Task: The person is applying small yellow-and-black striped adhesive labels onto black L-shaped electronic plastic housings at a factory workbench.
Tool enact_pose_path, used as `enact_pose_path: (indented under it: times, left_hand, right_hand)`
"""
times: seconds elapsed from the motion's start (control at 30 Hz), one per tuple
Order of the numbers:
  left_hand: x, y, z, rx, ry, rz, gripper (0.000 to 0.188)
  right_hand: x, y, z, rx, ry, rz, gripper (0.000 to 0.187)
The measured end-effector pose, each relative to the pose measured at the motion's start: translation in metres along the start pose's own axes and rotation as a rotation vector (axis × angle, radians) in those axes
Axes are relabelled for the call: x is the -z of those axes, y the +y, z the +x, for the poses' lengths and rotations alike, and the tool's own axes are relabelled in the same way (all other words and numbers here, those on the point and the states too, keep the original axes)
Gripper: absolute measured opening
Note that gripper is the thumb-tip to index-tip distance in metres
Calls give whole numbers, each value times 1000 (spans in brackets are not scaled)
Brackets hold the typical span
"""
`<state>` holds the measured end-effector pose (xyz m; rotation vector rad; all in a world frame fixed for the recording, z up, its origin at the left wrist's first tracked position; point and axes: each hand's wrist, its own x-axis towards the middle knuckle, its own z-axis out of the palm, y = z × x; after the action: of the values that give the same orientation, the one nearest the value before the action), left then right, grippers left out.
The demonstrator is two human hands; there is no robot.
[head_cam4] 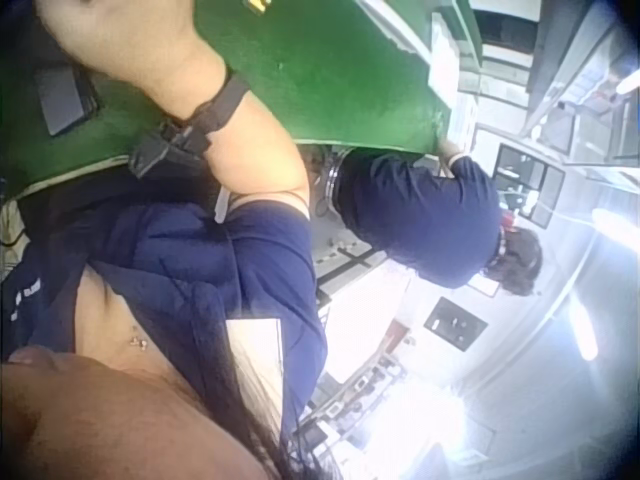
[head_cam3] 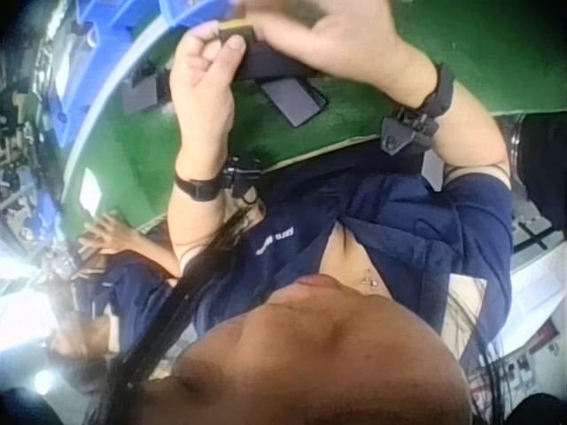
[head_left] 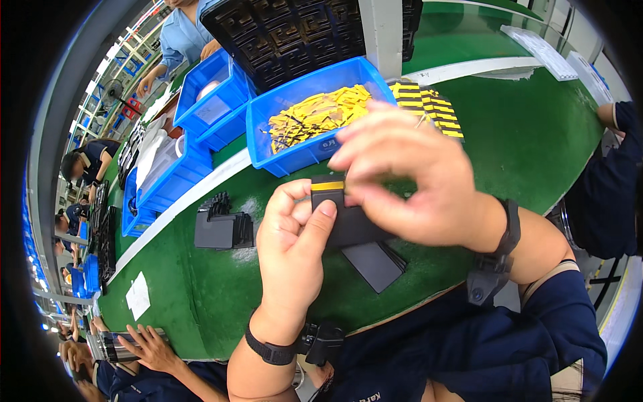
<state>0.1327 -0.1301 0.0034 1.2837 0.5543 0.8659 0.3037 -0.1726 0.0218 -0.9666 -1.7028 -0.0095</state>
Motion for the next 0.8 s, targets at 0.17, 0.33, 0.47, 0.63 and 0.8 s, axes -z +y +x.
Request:
enact_pose_path:
  times: [0.17,0.33,0.47,0.63,0.8]
  left_hand:
    - [-2,-2,0,-97,0,-78,23]
    - [-5,-1,-3,-202,37,312,28]
    - [-10,6,-4,-183,22,361,31]
    - [-4,2,1,-119,3,14,23]
    - [-6,0,0,-142,9,32,23]
  right_hand:
    - [-8,3,-9,16,-90,-96,16]
    - [-8,9,-4,-63,-58,167,14]
    - [-8,7,-1,69,3,63,18]
    - [-7,3,-3,-244,68,39,13]
    - [-11,3,-7,-468,-3,379,10]
